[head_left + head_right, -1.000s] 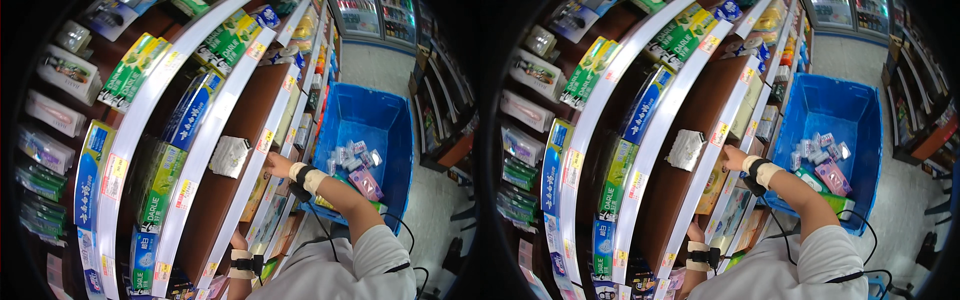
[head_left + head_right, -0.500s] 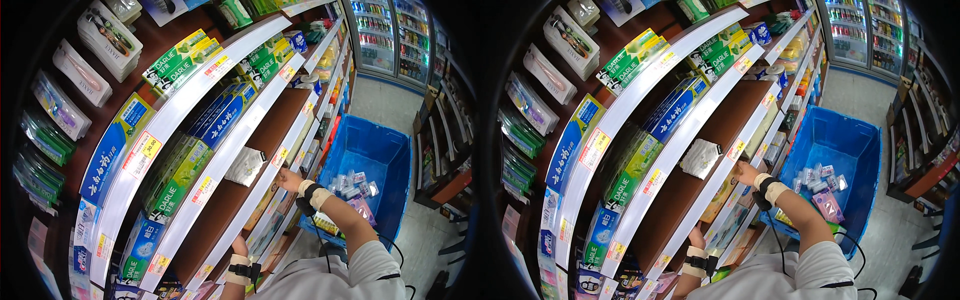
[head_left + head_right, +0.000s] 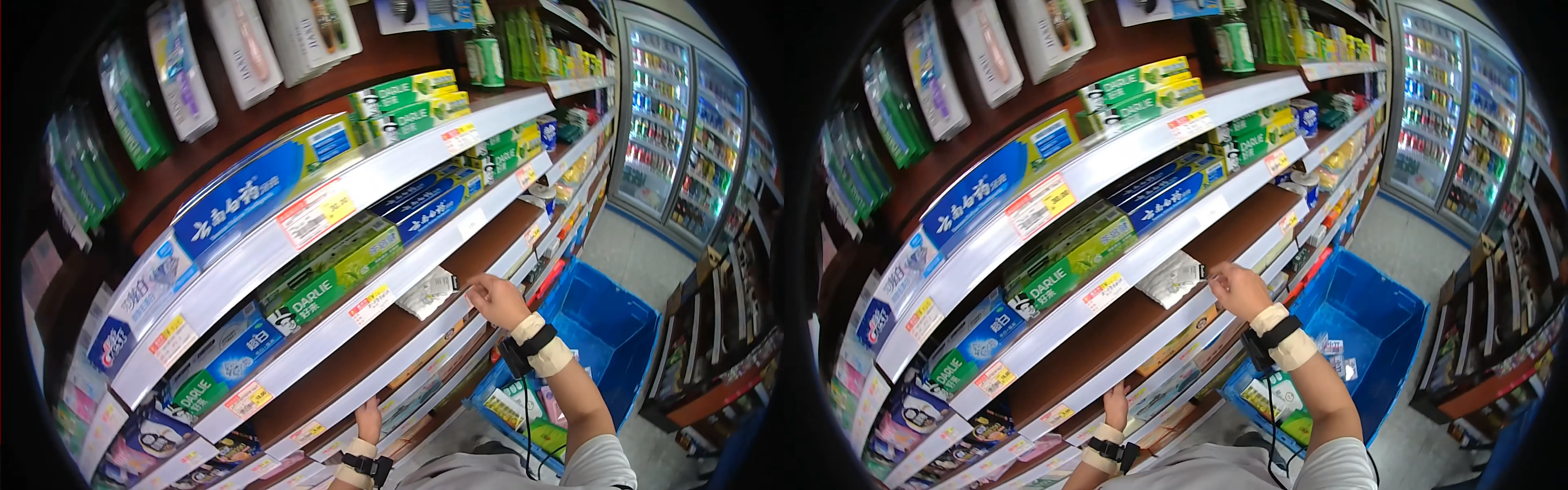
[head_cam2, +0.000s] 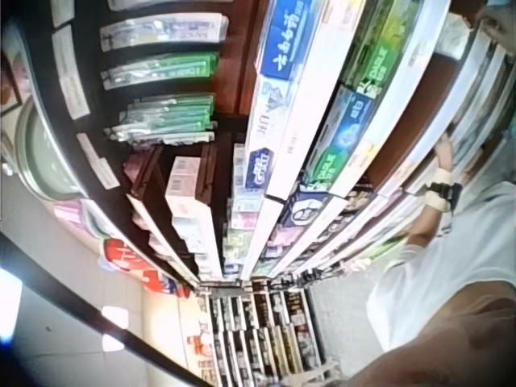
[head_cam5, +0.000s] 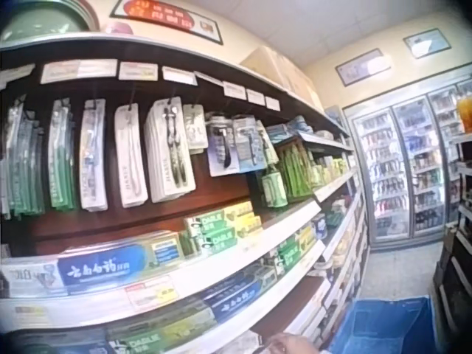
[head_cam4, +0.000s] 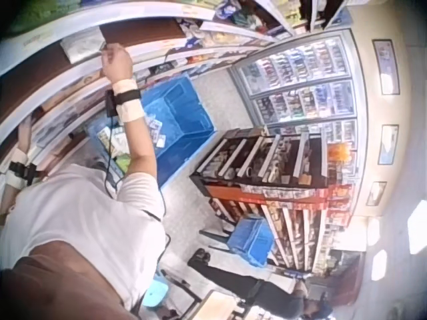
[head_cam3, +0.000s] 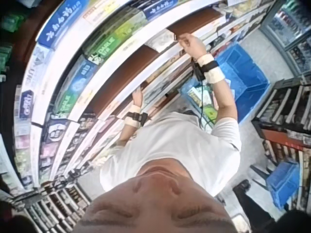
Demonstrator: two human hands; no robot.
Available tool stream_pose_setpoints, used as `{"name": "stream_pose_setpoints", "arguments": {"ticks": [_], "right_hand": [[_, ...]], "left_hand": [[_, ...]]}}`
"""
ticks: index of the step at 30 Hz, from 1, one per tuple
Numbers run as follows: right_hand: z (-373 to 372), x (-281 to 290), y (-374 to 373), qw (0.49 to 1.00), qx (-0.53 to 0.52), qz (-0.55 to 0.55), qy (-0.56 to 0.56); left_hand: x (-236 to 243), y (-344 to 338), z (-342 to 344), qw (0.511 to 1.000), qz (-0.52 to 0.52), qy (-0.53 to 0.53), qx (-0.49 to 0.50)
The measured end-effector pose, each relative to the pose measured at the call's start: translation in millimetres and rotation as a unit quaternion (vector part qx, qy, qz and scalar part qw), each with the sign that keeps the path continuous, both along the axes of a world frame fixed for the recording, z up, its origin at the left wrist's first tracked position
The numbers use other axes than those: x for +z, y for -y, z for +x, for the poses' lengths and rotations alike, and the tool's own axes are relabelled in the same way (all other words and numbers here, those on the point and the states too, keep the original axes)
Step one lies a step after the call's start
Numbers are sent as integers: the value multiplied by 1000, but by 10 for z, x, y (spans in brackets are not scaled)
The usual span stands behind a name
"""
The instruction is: The person takes various packaged goods, including boxes of tissues, toothpaste, and other toiletries, from a blue plastic crate and places them onto the shelves of a retail store. The person handles items one by one, arranging them neatly on the shelf.
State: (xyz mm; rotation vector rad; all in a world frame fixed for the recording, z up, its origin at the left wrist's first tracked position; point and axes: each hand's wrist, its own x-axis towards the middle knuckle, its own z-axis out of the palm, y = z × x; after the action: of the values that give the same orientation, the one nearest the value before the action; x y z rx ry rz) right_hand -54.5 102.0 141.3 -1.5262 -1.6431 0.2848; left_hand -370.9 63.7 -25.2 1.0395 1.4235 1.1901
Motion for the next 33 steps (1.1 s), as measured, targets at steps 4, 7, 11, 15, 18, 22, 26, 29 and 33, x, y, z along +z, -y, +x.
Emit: {"name": "stream_pose_setpoints", "arguments": {"ticks": [4,7,11,15,18,22,26,29,33], "right_hand": [[-239,111,-379,972,-6,-3,236],[-453,25,-631,936,11,-144,322],[-644,-126,-755,938,11,-133,320],[-716,-208,-798,923,53,-157,347],[-973,-109,-670,921,86,-148,350],[-1052,-230,-662,921,104,-96,362],[-1054,-209,-573,906,133,-87,393],[-1151,-180,-496,914,175,-22,366],[-1221,-97,-339,952,147,6,270]], "left_hand": [[-141,92,-138,992,47,-60,-102],[-106,228,-181,987,64,-86,-118],[-105,364,-269,993,61,-32,-99],[-231,436,-320,990,71,-32,-116],[-273,489,-406,989,67,-49,-119],[-321,524,-464,990,47,-15,-130],[-346,554,-491,985,61,-24,-158],[-367,604,-535,987,41,-49,-149],[-381,676,-621,986,23,-39,-160]]}}
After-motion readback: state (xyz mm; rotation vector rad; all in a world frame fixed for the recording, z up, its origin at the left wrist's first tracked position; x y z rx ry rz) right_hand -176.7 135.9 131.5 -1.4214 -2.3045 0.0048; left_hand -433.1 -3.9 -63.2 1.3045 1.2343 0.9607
